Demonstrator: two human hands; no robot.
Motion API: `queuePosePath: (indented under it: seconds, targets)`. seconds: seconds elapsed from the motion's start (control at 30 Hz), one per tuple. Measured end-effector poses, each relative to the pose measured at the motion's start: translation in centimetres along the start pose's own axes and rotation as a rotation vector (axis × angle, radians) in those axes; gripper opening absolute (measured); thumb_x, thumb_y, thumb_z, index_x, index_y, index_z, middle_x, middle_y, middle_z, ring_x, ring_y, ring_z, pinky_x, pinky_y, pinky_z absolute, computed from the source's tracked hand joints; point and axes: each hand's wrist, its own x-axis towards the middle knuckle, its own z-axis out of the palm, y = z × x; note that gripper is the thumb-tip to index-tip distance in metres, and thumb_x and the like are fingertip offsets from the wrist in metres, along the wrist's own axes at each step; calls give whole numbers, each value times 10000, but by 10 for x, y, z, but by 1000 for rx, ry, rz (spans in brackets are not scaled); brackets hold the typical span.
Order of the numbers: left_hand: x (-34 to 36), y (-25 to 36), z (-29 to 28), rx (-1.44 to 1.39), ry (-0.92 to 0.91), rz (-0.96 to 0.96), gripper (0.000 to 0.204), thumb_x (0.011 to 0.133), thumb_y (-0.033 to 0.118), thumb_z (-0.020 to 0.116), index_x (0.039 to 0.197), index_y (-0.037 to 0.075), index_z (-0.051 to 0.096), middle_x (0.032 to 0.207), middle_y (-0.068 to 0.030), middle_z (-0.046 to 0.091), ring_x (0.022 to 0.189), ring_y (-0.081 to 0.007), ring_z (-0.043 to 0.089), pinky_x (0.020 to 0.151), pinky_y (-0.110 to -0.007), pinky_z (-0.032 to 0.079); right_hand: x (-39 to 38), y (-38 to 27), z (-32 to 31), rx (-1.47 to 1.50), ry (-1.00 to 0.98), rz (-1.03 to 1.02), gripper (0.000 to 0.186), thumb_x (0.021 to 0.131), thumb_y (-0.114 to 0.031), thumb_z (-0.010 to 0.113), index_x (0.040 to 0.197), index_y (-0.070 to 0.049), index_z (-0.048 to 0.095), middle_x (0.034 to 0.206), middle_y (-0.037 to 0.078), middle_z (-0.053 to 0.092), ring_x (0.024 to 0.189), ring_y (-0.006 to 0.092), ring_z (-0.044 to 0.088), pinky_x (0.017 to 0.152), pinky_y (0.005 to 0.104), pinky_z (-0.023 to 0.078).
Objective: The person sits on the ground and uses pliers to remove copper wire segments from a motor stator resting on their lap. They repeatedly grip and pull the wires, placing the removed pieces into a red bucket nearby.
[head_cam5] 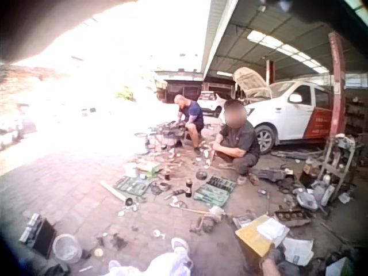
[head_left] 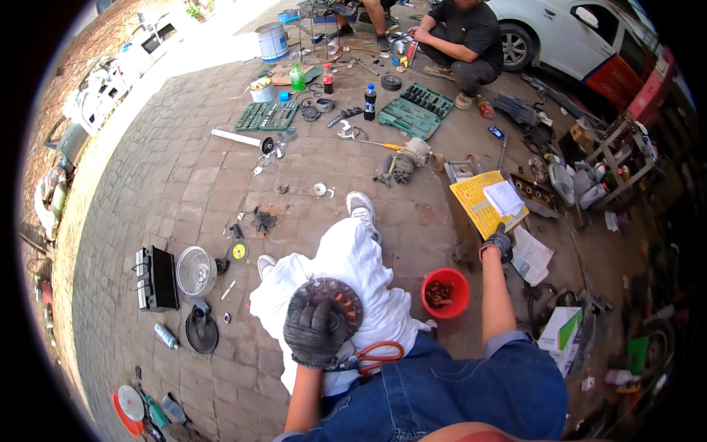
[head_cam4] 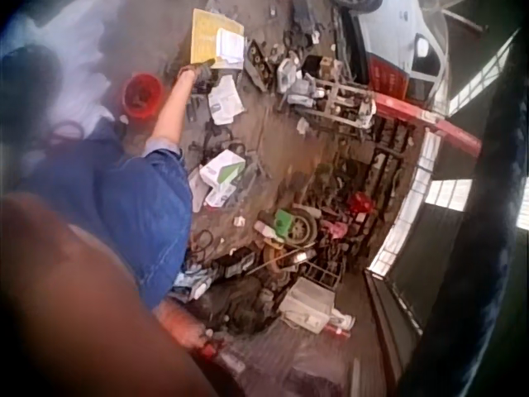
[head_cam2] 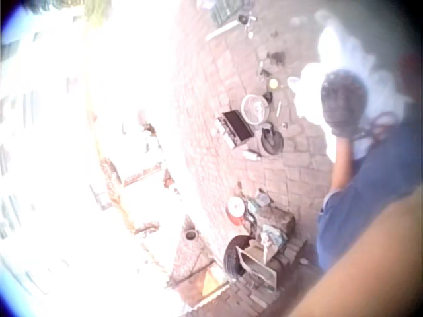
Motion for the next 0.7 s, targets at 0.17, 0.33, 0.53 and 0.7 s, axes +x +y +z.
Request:
queuePosePath:
  seconds: [0.17, 0.33, 0.53, 0.7]
  targets:
    - [-4, -4, -15, 72, -16, -4, 370, 651, 182, 698, 995, 81, 604, 824, -114, 589, 837, -349, 608, 818, -481, 493, -125, -111, -40, 533, -385, 59, 574, 859, -542, 598, 884, 29, 644, 897, 124, 670, 677, 215, 597, 590, 355, 459]
    - [-8, -8, -9, 25, 19, -22, 348, 644, 173, 712, 968, 85, 622, 777, -112, 603, 744, -341, 609, 803, -478, 495, -131, -180, -6, 837, -527, 46, 454, 889, -393, 625, 1048, 31, 598, 946, 121, 659, 709, 212, 616, 596, 356, 488]
    - [-5, -8, -17, 44, 55, -5, 349, 636, 210, 733, 944, 82, 629, 765, -111, 609, 715, -336, 618, 813, -469, 504, -172, -242, 14, 1220, -758, 94, 321, 900, -230, 634, 1086, 21, 560, 975, 133, 660, 734, 251, 656, 636, 365, 546]
    - [-9, -7, -15, 13, 9, -61, 352, 634, 197, 733, 953, 76, 645, 769, -91, 602, 768, -319, 624, 786, -461, 511, -160, -274, 31, 1161, -744, 18, 282, 891, -302, 646, 971, -35, 609, 859, 66, 622, 633, 188, 520, 567, 322, 422]
